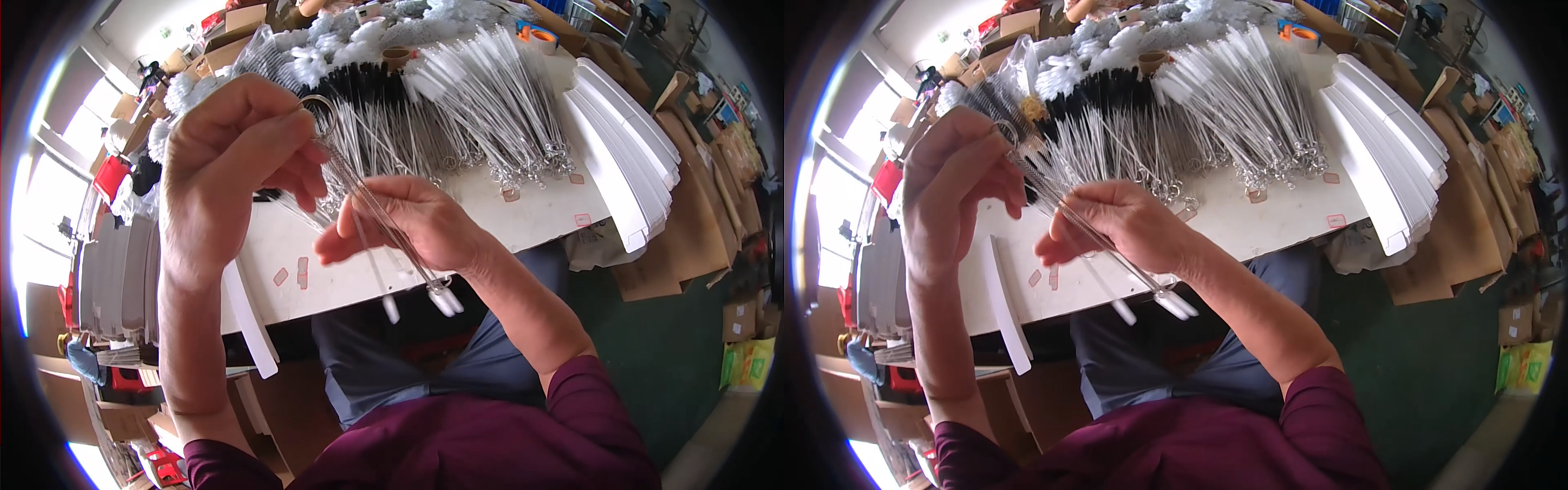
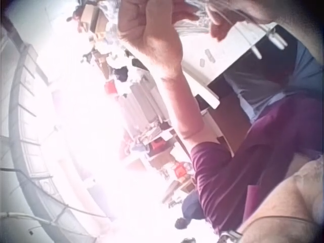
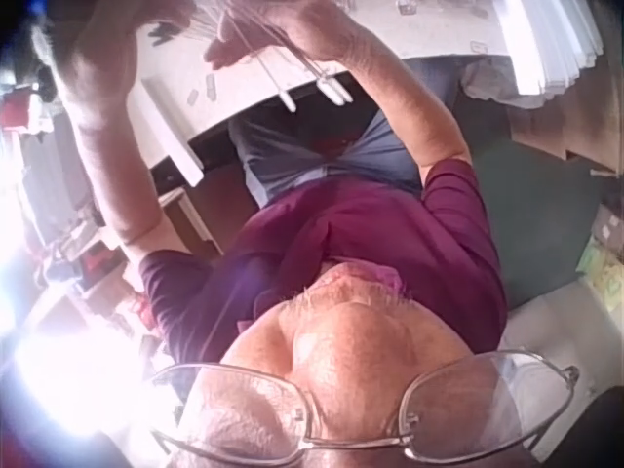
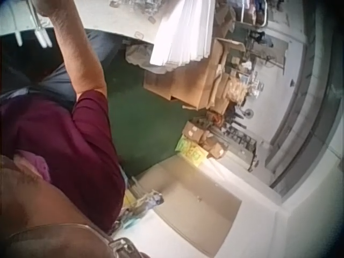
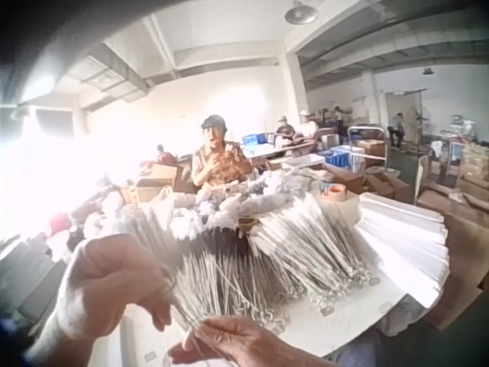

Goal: Packaging wire brushes into white cardboard sleeves in an assembly environment.

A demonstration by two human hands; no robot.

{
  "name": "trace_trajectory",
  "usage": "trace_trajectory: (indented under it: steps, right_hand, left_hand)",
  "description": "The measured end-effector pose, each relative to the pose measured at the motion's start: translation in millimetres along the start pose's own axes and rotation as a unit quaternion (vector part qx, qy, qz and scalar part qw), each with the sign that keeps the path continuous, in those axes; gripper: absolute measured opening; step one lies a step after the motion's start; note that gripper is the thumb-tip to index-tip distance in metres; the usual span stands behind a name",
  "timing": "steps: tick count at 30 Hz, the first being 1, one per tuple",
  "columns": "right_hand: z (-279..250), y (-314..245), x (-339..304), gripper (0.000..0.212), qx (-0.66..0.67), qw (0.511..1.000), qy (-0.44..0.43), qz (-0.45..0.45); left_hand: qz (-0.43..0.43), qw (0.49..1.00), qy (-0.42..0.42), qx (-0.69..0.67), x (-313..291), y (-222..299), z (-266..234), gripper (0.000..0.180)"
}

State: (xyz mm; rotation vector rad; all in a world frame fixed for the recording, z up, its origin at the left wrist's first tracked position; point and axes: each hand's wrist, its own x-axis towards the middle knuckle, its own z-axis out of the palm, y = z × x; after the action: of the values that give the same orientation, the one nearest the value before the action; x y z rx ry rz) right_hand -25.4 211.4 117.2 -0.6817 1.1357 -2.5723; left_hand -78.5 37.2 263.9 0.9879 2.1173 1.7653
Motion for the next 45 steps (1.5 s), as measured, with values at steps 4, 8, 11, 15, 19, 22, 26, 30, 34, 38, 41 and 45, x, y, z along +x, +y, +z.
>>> trace_trajectory:
  steps: [4, 8, 11, 15, 19, 22, 26, 30, 34, 38, 41, 45]
  right_hand:
    - [6.8, 16.8, -17.2, 0.038, 0.020, 0.996, 0.026, 0.080]
    - [0.7, 28.9, -43.2, 0.037, 0.021, 0.988, 0.092, 0.122]
    - [-2.3, 42.6, -55.5, 0.038, -0.032, 0.981, 0.124, 0.142]
    - [-0.8, 53.8, -63.9, 0.038, -0.100, 0.971, 0.146, 0.163]
    - [-1.7, 65.2, -70.8, 0.043, -0.136, 0.961, 0.181, 0.161]
    - [1.4, 66.9, -74.1, 0.047, -0.151, 0.955, 0.182, 0.181]
    - [-6.5, 86.3, -83.6, 0.049, -0.234, 0.943, 0.177, 0.157]
    - [-10.0, 85.2, -95.9, 0.039, -0.280, 0.914, 0.261, 0.135]
    - [-8.3, 77.5, -100.0, 0.037, -0.301, 0.906, 0.256, 0.152]
    - [-3.3, 83.7, -95.9, 0.034, -0.350, 0.894, 0.236, 0.149]
    - [-2.3, 91.2, -94.7, 0.033, -0.356, 0.896, 0.223, 0.145]
    - [1.3, 98.6, -97.3, 0.032, -0.399, 0.880, 0.203, 0.163]
  left_hand:
    - [0.005, 1.000, 0.013, 0.015, -7.5, -24.6, -22.2, 0.012]
    - [-0.023, 1.000, 0.021, 0.003, -7.7, -59.2, -27.7, 0.011]
    - [-0.029, 0.999, 0.041, 0.001, -14.1, -78.9, -35.7, 0.010]
    - [-0.039, 0.996, 0.075, -0.001, -22.0, -99.6, -38.1, 0.011]
    - [0.077, 0.976, 0.130, 0.155, -37.3, -126.6, -26.8, 0.006]
    - [0.313, 0.838, 0.071, 0.441, -56.1, -132.9, -23.7, 0.016]
    - [0.317, 0.816, 0.007, 0.484, -81.9, -147.2, -13.6, 0.029]
    - [0.162, 0.845, 0.158, 0.485, -123.2, -160.9, -34.8, 0.034]
    - [-0.198, 0.740, 0.208, 0.609, -152.8, -193.1, -82.6, 0.065]
    - [-0.360, 0.682, 0.172, 0.613, -178.3, -223.2, -110.4, 0.073]
    - [-0.405, 0.691, 0.205, 0.562, -183.7, -229.0, -128.1, 0.069]
    - [-0.405, 0.768, 0.231, 0.440, -191.7, -232.3, -149.6, 0.049]
